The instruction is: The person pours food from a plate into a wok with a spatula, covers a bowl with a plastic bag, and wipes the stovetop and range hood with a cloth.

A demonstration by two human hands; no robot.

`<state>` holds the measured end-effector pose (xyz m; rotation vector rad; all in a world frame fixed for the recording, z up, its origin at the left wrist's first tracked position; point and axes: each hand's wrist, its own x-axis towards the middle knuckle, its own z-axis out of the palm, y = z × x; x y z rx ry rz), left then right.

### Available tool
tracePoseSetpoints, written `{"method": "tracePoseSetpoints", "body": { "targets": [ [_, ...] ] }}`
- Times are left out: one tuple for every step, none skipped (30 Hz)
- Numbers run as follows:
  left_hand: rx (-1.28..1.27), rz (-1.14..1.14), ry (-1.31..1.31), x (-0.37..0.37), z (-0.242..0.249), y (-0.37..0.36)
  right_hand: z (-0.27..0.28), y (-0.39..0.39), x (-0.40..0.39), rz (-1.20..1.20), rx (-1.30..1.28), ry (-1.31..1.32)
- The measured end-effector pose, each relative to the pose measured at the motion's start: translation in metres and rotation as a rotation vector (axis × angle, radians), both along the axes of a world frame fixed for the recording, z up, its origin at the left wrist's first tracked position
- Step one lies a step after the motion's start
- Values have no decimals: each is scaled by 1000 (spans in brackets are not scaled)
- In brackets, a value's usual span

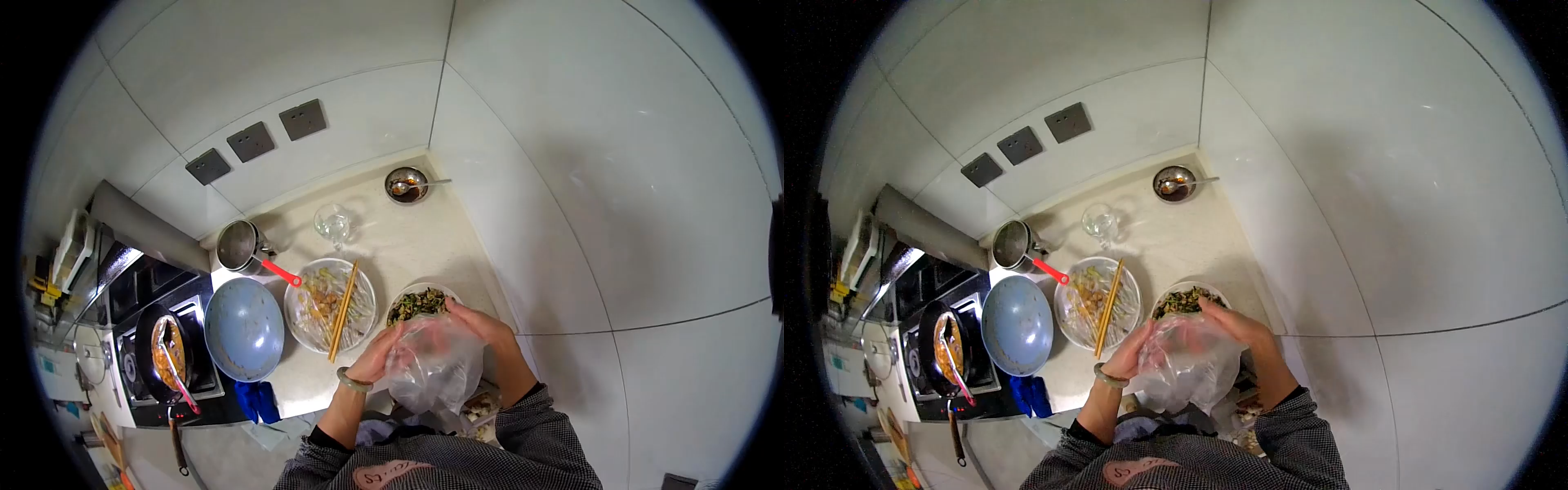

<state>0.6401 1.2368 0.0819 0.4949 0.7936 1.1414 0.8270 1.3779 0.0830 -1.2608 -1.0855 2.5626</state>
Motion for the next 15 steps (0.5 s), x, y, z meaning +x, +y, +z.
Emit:
{"method": "tracePoseSetpoints", "body": {
  "targets": [
    [-40, -31, -62, -5, 7, 0, -15, 2, 11, 0, 4, 2],
    [-82, -60, -126, -11, 11, -1, -44, 6, 31, 74, 41, 107],
    [-79, -58, -125, -15, -4, -5, -60, 11, 46, 151, 76, 212],
    [-150, -98, 14, -17, -32, -14, -62, 16, 52, 154, 76, 211],
    [-224, -139, 152, -17, -48, -23, -63, 19, 56, 81, -36, 411],
    [-319, -94, 77, -16, -51, -30, -63, 21, 58, 6, -150, 609],
    [-318, -92, 74, -15, -71, -39, -61, 22, 56, 8, -150, 606],
    [-326, -35, -6, -16, -104, -48, -58, 23, 52, 16, -84, 385],
    [-334, 23, -85, -16, -122, -52, -57, 24, 50, 23, -18, 164],
    [-334, 26, -86, -13, -113, -50, -67, 31, 50, 27, -18, 163],
    [-326, 77, -141, -10, -103, -48, -82, 41, 50, 77, 78, 102],
    [-319, 129, -197, -8, -96, -47, -82, 46, 44, 127, 172, 42],
    [-321, 136, -197, -8, -104, -50, -83, 49, 39, 134, 169, 43],
    [-264, 194, -198, -7, -120, -54, -84, 51, 32, 165, 252, -10],
    [-206, 252, -199, -6, -135, -58, -81, 54, 22, 197, 336, -61]
  ]
}}
